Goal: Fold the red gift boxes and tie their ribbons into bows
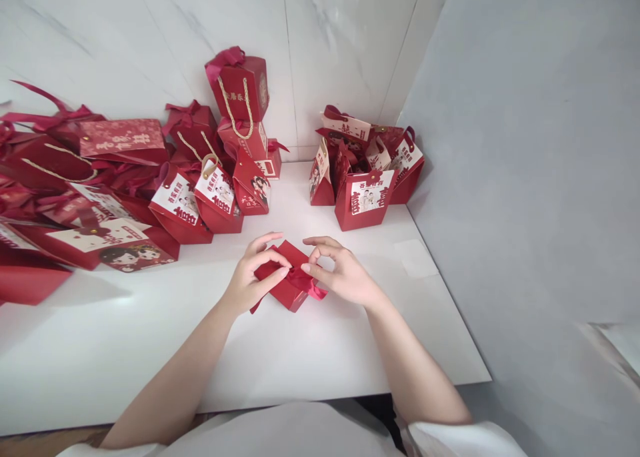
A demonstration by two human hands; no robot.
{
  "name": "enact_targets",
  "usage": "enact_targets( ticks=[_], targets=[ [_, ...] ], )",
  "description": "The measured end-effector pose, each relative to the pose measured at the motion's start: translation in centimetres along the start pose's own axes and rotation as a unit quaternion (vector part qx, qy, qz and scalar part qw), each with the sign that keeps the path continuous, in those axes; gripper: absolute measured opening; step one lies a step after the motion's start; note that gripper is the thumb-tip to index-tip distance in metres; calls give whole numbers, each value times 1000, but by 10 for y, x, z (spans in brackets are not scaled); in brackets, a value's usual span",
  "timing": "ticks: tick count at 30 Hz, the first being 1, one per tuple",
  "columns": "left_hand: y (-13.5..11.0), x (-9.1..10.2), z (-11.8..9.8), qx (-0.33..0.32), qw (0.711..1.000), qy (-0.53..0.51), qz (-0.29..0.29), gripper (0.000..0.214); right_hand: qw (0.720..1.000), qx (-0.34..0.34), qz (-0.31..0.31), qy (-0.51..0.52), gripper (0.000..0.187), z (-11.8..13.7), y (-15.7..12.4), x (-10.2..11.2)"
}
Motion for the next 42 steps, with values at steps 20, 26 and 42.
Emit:
enact_targets(
  ticks=[20, 26, 42],
  targets=[
    [4, -5, 0, 4, 1000, -8, 2, 10, 991, -41, -60, 109, 31, -22, 7, -9],
    [4, 6, 12, 61, 988, -144, -14, 21, 985, -28, -83, 148, 31, -20, 8, -1],
    [5, 8, 24, 154, 974, -159, -53, 26, 994, 0, 41, 102, 25, -6, 2, -11]
  ],
)
Point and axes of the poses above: each hand's wrist, its own y-axis towards the middle knuckle, its own x-axis out of the back of the hand, z = x × y, the point moved 4 cm from there along y, towards the middle knuckle, and after that the axes turned 9 degrees about y, right-handed, at the moved point
